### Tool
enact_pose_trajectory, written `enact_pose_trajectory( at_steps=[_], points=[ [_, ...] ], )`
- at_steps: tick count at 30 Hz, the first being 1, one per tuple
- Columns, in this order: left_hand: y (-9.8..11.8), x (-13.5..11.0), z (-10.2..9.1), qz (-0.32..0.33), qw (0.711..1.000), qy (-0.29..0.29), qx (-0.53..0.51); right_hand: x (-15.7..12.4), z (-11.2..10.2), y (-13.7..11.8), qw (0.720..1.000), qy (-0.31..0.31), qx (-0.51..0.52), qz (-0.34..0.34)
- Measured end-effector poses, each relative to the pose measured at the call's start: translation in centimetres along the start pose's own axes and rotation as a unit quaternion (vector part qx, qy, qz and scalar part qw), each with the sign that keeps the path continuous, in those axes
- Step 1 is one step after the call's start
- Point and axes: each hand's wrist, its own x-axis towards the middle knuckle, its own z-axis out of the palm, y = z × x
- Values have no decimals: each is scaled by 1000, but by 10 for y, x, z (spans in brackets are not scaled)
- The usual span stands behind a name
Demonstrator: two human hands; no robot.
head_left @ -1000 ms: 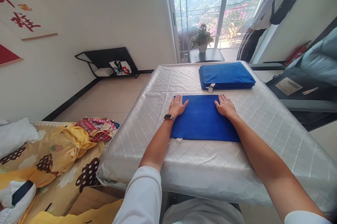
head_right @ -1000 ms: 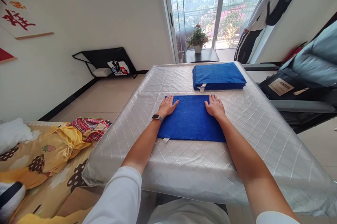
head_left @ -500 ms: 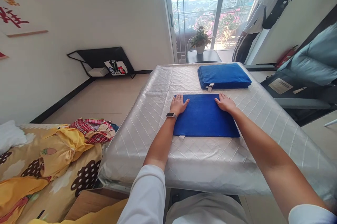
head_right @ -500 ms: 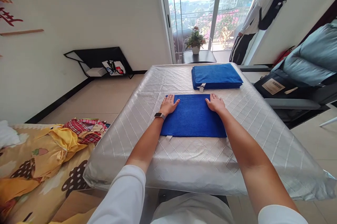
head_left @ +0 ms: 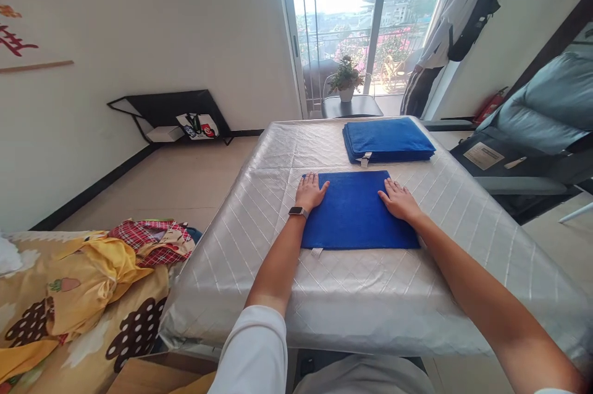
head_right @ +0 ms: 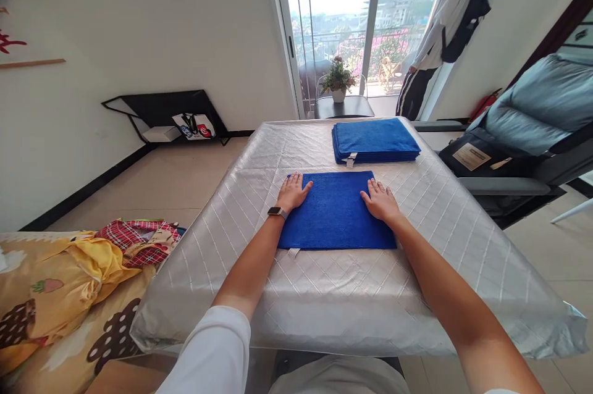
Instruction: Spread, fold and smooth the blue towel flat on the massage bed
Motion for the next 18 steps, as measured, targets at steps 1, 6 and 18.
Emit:
enact_pose_trajectory(
  at_steps=[1, 6, 18],
  points=[
    [0, -1, 0, 1, 1000, 5, 3, -4, 2, 0, 1000, 2, -2, 0],
    [2, -6, -4, -5, 998, 58, 31, -8, 3, -2, 1000, 7, -2, 3],
    [111, -40, -14, 218, 976, 22, -1, -7, 3, -5, 1000, 12, 27, 0]
  ],
)
